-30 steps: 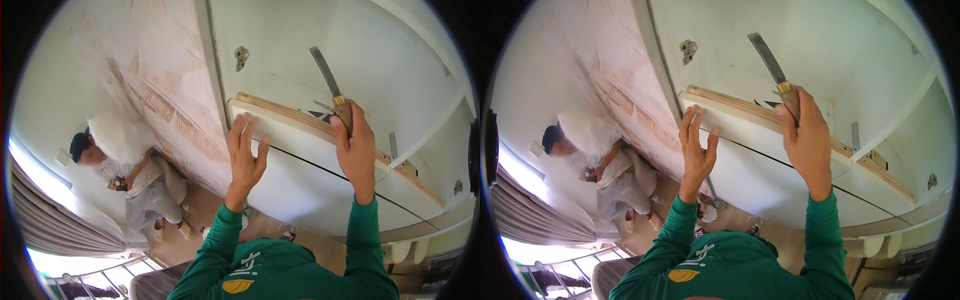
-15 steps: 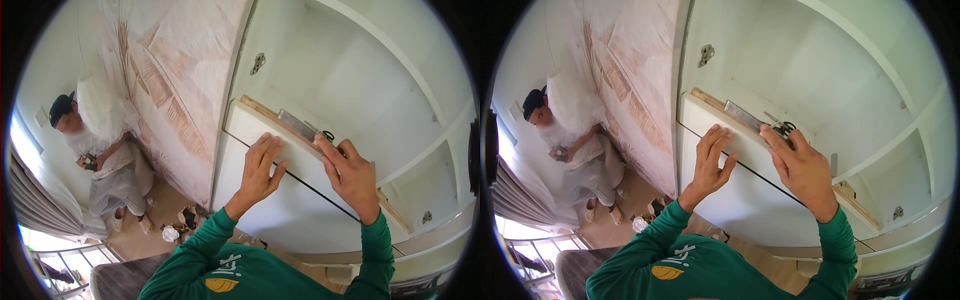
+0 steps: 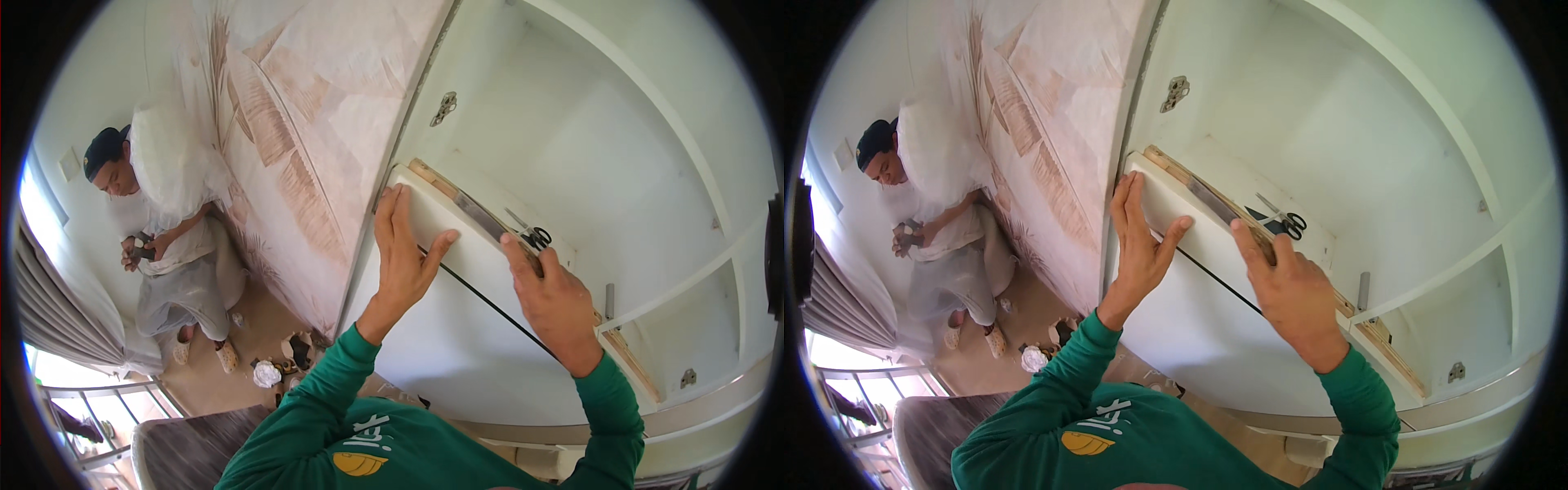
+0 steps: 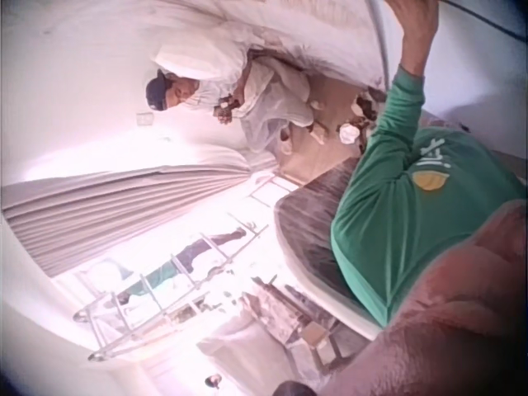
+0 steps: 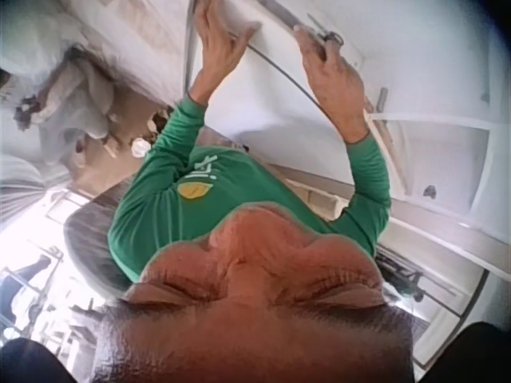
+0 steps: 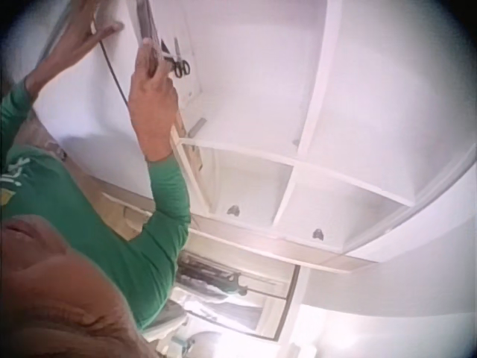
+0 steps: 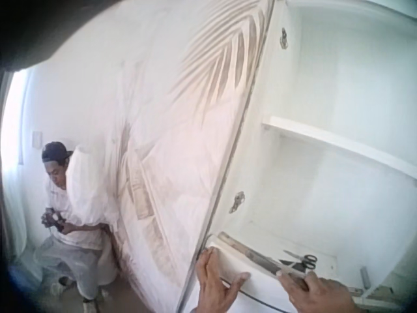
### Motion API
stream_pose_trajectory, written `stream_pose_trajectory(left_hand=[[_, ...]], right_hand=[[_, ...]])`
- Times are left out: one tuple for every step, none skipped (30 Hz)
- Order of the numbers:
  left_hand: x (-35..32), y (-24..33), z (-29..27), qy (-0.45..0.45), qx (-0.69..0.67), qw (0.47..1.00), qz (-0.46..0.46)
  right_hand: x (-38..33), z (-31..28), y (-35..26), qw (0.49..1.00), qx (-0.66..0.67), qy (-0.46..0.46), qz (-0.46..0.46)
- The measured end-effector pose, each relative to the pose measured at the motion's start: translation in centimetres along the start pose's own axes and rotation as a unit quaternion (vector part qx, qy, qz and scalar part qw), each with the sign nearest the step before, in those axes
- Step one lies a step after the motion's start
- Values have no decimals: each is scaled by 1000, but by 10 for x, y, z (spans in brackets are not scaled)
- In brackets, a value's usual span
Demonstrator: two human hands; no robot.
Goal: The person uses a scraper to trim excess material from the edge of a wooden cabinet strip and then presses the strip into place by hand inside a white cabinet.
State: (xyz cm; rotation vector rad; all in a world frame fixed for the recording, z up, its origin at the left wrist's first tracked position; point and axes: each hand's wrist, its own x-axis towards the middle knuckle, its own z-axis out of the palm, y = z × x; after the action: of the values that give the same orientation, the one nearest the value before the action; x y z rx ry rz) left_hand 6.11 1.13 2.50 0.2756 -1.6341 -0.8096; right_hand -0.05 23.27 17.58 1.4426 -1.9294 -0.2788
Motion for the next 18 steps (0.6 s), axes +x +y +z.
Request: stream_pose_trajectory(left_hand=[[0, -1, 0, -6, 0, 1000, -8], [1, -2, 0, -11, 3, 1000, -2], [1, -4, 1, -15, 5, 1000, 4], [1, -6, 0, -20, 10, 1000, 7], [0, -8, -1, -22, 13, 1000, 7], [-1, -9, 0, -24, 16, 1000, 6], [-2, -10, 1, -24, 18, 1000, 6], [-2, -12, 3, -19, 26, 999, 12], [-2, -14, 4, -14, 34, 999, 17], [0, -17, 3, -9, 44, 999, 25], [-1, -19, 4, -5, 45, 998, 36], [-3, -19, 7, -1, 45, 998, 47], [-4, -21, 7, 9, 45, 998, 53], [-7, -23, 7, 12, 51, 997, 61], [-5, -27, 7, 14, 58, 996, 68], [-5, -29, 6, 8, 65, 995, 80], [-6, -33, 7, 16, 71, 994, 80], [-8, -33, 6, 15, 77, 994, 73]], right_hand=[[3, -2, -7, 1000, -7, -1, -2], [5, -3, -10, 1000, -15, -2, -4], [4, -2, -7, 1000, -11, 7, -6], [4, 0, -5, 1000, -6, 16, -10], [4, 2, -4, 1000, 0, 24, -13], [5, 4, -5, 1000, 0, 27, -14], [5, 6, -4, 999, -2, 30, -17], [6, 7, -4, 999, -4, 33, -19], [9, 6, -4, 999, -11, 22, -26], [18, 4, -5, 999, -17, 14, -32], [23, 2, -7, 999, -23, 5, -39], [18, -1, -6, 1000, -19, 0, -25], [7, -6, -4, 1000, -17, -8, -18], [-2, -8, -2, 1000, -17, -21, -15], [-3, -7, -2, 999, -38, -25, -16], [-2, -7, -5, 999, -42, -17, -19], [2, -8, -10, 999, -45, -10, -22], [4, -8, -12, 999, -48, -3, -24]])
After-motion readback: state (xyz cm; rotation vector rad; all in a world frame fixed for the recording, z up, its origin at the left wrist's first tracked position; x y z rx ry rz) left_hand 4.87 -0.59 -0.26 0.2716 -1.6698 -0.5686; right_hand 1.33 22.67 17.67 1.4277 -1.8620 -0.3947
